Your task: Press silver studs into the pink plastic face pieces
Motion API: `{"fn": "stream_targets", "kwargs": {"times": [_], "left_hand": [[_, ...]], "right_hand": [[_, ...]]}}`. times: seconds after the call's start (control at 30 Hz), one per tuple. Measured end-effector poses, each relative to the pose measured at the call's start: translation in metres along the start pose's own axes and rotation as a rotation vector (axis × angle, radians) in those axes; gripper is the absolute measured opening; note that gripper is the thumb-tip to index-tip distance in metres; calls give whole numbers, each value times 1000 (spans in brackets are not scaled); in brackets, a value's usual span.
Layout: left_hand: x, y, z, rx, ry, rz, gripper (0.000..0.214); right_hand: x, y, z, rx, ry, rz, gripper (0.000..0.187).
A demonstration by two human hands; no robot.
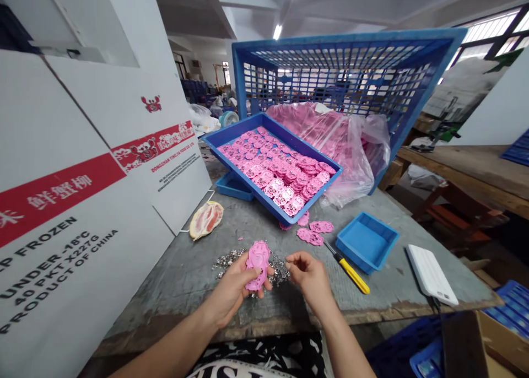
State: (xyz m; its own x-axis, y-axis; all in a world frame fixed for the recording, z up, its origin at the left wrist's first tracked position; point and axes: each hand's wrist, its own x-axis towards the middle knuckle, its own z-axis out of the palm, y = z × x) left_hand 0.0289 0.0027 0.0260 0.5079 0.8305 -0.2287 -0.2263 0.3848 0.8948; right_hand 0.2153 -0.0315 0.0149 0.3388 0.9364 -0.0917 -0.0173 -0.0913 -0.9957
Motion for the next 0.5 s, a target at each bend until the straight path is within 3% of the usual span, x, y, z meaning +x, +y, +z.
{"fn": "stream_targets", "kwargs": {"times": [0.13, 0.27, 0.5], "left_hand": [[-3, -8, -3, -47, 94, 45, 49], [-3, -10, -6, -62, 170, 106, 45], [-4, -11, -13, -166, 105, 19, 49]], "right_hand": [[-1, -6, 19, 38, -90, 42, 45], [-1, -3, 35, 29, -148, -27, 37], [-5, 7, 44, -58, -235, -225, 24]]}}
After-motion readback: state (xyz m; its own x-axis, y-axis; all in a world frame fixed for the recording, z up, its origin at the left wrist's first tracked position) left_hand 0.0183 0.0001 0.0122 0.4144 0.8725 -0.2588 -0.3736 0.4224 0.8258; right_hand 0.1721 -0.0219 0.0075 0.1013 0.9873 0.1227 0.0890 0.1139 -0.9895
